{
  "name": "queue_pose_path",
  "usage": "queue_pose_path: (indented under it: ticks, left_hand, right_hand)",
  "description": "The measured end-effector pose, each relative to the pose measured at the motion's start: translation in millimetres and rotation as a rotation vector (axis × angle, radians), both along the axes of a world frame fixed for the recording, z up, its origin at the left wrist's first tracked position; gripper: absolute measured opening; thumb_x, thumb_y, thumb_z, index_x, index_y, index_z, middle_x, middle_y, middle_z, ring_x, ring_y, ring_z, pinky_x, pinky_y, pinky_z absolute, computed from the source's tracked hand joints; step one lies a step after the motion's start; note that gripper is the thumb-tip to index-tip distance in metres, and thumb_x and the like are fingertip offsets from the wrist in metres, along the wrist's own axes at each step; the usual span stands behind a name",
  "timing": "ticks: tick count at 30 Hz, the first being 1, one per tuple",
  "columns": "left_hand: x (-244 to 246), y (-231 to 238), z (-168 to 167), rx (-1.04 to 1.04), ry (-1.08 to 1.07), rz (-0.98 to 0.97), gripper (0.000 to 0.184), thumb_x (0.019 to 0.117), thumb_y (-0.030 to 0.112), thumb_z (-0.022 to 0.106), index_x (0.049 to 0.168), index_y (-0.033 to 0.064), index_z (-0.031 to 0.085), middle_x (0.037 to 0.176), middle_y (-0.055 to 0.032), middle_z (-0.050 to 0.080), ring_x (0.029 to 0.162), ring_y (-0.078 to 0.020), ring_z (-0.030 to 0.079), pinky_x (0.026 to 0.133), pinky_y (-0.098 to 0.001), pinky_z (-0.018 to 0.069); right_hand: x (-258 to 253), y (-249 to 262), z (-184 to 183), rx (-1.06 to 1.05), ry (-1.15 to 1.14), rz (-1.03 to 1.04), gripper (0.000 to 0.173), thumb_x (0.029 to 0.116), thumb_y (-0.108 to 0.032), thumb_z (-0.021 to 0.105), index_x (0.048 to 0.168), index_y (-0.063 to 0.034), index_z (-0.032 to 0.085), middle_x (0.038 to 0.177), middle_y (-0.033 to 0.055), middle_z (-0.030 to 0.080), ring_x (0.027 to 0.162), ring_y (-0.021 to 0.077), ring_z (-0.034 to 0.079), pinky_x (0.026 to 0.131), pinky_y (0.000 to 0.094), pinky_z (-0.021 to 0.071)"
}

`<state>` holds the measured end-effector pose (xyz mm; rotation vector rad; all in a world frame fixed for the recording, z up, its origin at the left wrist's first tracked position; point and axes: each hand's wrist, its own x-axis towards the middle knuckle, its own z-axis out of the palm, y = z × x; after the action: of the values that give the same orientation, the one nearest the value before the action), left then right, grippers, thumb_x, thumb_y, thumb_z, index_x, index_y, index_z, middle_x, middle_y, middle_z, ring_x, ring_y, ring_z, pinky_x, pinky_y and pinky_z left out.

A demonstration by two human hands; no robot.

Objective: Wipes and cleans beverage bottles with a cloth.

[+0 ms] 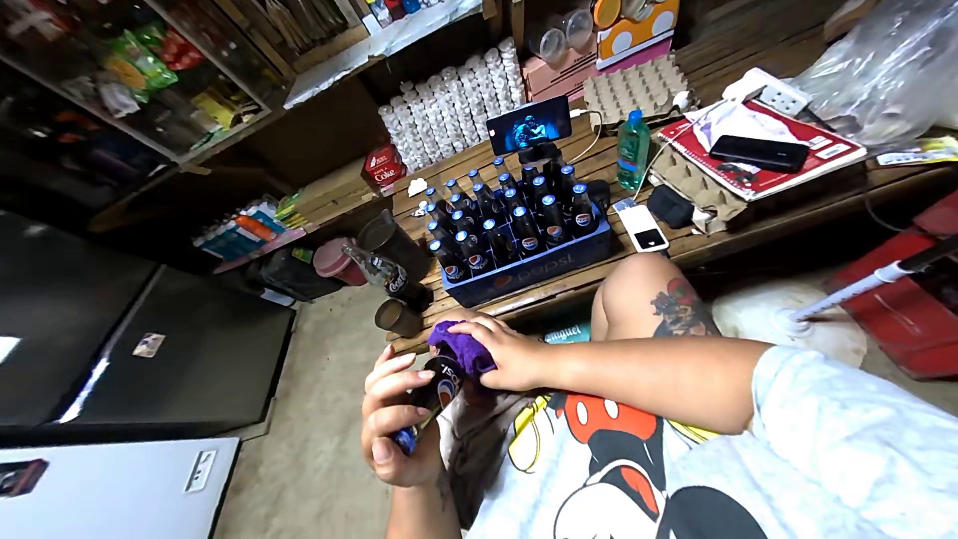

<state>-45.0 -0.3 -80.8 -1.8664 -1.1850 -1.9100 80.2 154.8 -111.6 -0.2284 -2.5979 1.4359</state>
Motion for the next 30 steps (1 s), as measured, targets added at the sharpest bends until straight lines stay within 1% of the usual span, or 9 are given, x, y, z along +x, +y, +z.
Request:
queue_pose_path:
  ticks: [8,12,14,18,21,23,25,28,30]
  left_hand:
    - [-8.9,1.4,0.9,0.040,-0.044,-0.013,0.045,0.1088,0.046,0.033,0.093,0.0262,0.070,0.111,0.0083,0.073,0.125,-0.0194,0.061,0.120,-0.0478,0.0343]
    - [-12.1,4.7,4.4,0.049,-0.069,-0.035,0.045,0.1086,0.045,0.034,0.093,0.0257,0.071,0.109,0.0078,0.074,0.122,-0.0189,0.062,0.118,-0.0462,0.0361]
    - [-12.4,6.0,5.3,0.041,-0.054,-0.029,0.044,0.1087,0.044,0.034,0.092,0.0257,0.070,0.109,0.0080,0.073,0.122,-0.0186,0.062,0.118,-0.0458,0.0365]
    - [-9.8,7.5,5.3,0.030,-0.036,-0.029,0.044,0.1088,0.046,0.034,0.092,0.0265,0.070,0.111,0.0086,0.073,0.124,-0.0184,0.061,0.118,-0.0453,0.0368]
    - [-8.4,7.1,3.6,0.036,-0.058,-0.040,0.046,0.1084,0.046,0.034,0.090,0.0254,0.071,0.112,0.0066,0.073,0.124,-0.0201,0.061,0.118,-0.0453,0.0368]
    - [-8.2,5.5,2.7,0.032,-0.062,-0.040,0.045,0.1081,0.046,0.035,0.091,0.0253,0.071,0.111,0.0056,0.073,0.123,-0.0205,0.061,0.118,-0.0460,0.0361]
    - [-8.0,3.8,2.2,0.022,-0.049,-0.030,0.043,0.1081,0.046,0.036,0.096,0.0258,0.072,0.113,0.0056,0.073,0.125,-0.0208,0.060,0.118,-0.0466,0.0360]
    - [-4.3,2.6,2.3,0.006,-0.035,-0.014,0.042,0.1082,0.048,0.036,0.106,0.0269,0.072,0.118,0.0058,0.072,0.127,-0.0210,0.059,0.119,-0.0470,0.0354]
    - [-1.1,2.2,2.3,-0.002,-0.015,0.007,0.043,0.1084,0.049,0.034,0.111,0.0274,0.072,0.120,0.0068,0.072,0.129,-0.0206,0.058,0.120,-0.0465,0.0345]
  right_hand:
    - [-1.4,0.9,-2.2,0.012,-0.029,-0.006,0.083,0.0840,-0.008,0.074,0.158,-0.0173,0.035,0.162,0.0172,0.032,0.150,0.0340,0.031,0.121,0.0510,0.0298]
    - [-1.7,0.5,-0.1,-0.002,-0.006,0.009,0.082,0.0844,-0.005,0.072,0.157,-0.0148,0.036,0.163,0.0163,0.032,0.151,0.0325,0.030,0.122,0.0503,0.0280]
    - [0.8,-2.0,5.1,0.008,0.063,0.039,0.082,0.0831,-0.001,0.072,0.156,-0.0120,0.038,0.161,0.0171,0.036,0.151,0.0319,0.031,0.123,0.0486,0.0282]
    - [6.4,-12.1,12.3,0.058,0.315,0.070,0.082,0.0780,-0.002,0.078,0.152,-0.0064,0.044,0.150,0.0217,0.049,0.144,0.0337,0.042,0.120,0.0455,0.0343]
    - [12.5,-21.5,19.6,0.149,0.524,0.107,0.079,0.0732,-0.003,0.082,0.146,-0.0042,0.051,0.143,0.0241,0.055,0.137,0.0382,0.050,0.116,0.0494,0.0405]
    - [13.7,-27.6,19.6,0.205,0.637,0.122,0.075,0.0714,-0.007,0.082,0.142,-0.0046,0.055,0.140,0.0246,0.057,0.135,0.0403,0.052,0.114,0.0523,0.0425]
    - [13.9,-31.8,18.8,0.235,0.733,0.125,0.073,0.0723,-0.010,0.081,0.140,-0.0050,0.056,0.137,0.0260,0.058,0.133,0.0418,0.053,0.111,0.0536,0.0442]
    - [14.0,-33.5,18.6,0.260,0.796,0.136,0.071,0.0760,-0.013,0.079,0.142,-0.0054,0.054,0.136,0.0259,0.058,0.132,0.0403,0.054,0.113,0.0502,0.0433]
    - [14.8,-34.0,20.2,0.265,0.826,0.142,0.065,0.0795,-0.016,0.077,0.139,-0.0040,0.056,0.135,0.0264,0.060,0.131,0.0400,0.055,0.113,0.0494,0.0438]
